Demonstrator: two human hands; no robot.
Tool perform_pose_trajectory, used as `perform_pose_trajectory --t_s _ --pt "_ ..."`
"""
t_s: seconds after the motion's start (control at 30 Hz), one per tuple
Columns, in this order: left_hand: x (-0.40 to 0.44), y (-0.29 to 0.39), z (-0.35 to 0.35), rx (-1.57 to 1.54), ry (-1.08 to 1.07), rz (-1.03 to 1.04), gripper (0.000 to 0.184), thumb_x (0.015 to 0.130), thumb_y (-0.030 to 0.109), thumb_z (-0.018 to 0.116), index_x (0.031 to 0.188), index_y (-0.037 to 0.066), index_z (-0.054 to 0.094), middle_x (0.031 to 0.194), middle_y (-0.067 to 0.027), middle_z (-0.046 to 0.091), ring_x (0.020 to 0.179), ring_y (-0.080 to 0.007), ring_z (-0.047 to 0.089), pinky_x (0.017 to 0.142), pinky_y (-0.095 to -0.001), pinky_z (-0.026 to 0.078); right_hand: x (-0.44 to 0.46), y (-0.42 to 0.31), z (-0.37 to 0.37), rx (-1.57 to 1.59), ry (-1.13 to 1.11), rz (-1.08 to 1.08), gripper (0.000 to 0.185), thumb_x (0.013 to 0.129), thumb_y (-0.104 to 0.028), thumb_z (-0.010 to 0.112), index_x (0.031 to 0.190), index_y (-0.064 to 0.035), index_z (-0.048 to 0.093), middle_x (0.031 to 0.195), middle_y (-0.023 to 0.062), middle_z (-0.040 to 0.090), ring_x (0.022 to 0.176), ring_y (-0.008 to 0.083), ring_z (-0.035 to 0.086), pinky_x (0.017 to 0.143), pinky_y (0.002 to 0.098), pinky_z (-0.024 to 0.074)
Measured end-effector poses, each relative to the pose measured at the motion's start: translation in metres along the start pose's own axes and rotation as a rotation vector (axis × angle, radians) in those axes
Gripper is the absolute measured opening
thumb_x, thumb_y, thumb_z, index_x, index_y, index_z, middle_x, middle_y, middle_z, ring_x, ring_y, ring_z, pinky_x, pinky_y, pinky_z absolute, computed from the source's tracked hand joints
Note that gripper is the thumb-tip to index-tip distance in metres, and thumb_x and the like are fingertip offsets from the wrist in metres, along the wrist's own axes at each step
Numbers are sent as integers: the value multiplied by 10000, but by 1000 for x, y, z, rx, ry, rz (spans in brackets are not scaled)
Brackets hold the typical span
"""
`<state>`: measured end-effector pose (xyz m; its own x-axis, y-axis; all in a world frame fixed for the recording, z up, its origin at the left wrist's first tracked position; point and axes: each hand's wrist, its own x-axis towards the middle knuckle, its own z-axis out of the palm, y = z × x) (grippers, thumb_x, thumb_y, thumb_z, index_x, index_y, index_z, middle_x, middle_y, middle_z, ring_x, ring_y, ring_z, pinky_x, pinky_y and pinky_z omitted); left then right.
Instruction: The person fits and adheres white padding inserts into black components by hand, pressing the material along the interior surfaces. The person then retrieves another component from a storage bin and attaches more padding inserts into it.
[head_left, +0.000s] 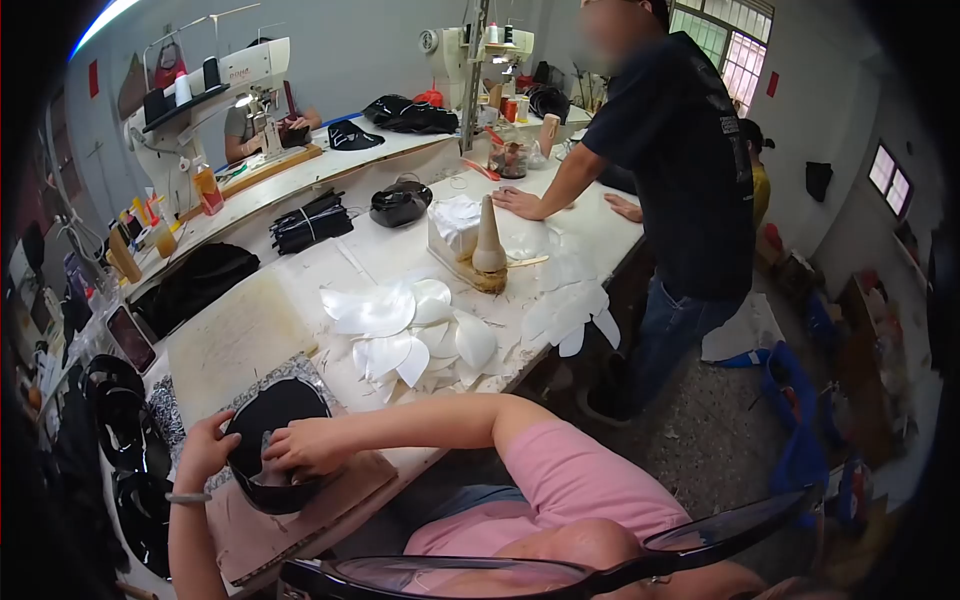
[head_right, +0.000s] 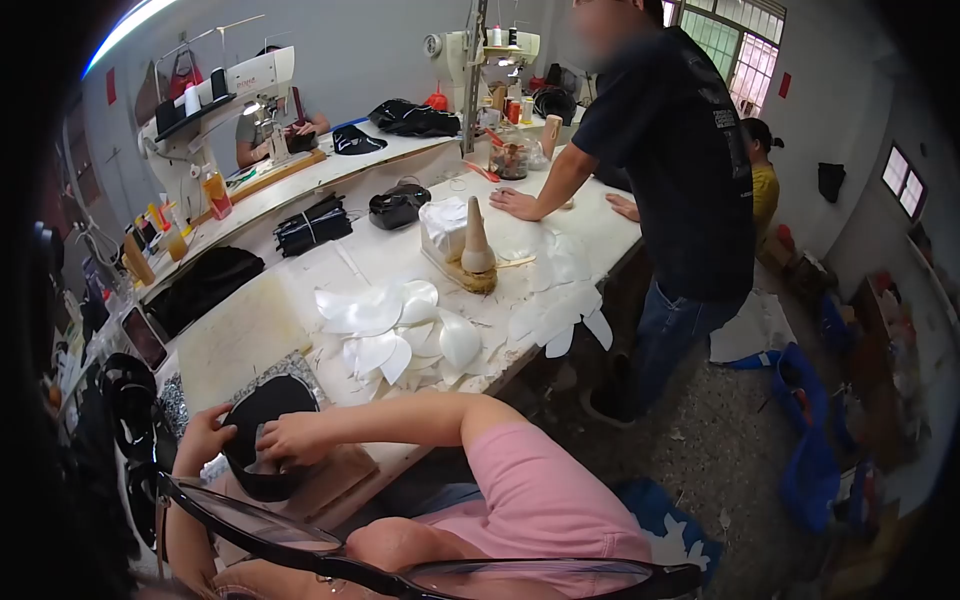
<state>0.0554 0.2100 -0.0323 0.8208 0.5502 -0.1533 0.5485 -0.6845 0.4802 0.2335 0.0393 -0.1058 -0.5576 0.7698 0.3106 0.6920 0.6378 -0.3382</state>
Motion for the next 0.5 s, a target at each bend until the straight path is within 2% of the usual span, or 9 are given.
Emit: perform_pose_trajectory --t_s 0.03,0.07,0.17,0.2,0.27,0.4,0.5 --pt "12 -3 4 50 -14 5 536 761 142 716 1280 82 595 778 -128 657 690 -233 639 660 -355 504 1 -4 -1 -19 -3 16 494 848 -334 656 1281 -115 563 1379 87 508 1231 306 469 943 493 425" --pt "20 -5 8 98 -28 8 533 755 164 722 1272 101 607 835 -153 686 742 -268 672 699 -374 520 3 -2 4 -95 74 -15 436 821 -320 671 1222 -160 615 1313 47 556 1127 278 503 864 447 438" --pt "21 -3 20 266 36 97 519 748 201 730 1251 131 621 1037 -179 690 940 -333 667 826 -409 520 11 -1 5 -59 54 -80 322 802 -312 676 1087 -162 694 1199 34 620 1125 267 512 877 433 431" --pt "11 20 13 273 8 -7 501 749 201 730 1234 128 628 1105 -169 675 1014 -330 647 879 -408 506 13 -4 3 -61 24 -69 284 803 -314 676 1038 -159 708 1150 29 633 1106 264 522 871 426 438" --pt "10 21 12 211 -7 -27 499 750 202 732 1233 128 629 1067 -162 683 994 -336 646 868 -416 505 18 -8 -1 -63 -35 -47 223 805 -318 674 941 -153 738 1052 20 660 1069 257 542 859 410 452" --pt "1 24 12 182 64 -9 476 744 184 728 1205 109 637 958 -143 689 924 -344 646 837 -433 504 18 0 1 121 3 -19 204 790 -293 705 898 -125 743 978 39 663 1038 272 566 866 391 478" --pt "-1 20 20 238 449 535 408 732 174 732 1124 81 667 891 -138 671 866 -341 642 797 -434 506 8 4 0 333 135 -65 192 762 -230 747 906 -103 741 1002 66 663 1049 280 569 892 382 482"
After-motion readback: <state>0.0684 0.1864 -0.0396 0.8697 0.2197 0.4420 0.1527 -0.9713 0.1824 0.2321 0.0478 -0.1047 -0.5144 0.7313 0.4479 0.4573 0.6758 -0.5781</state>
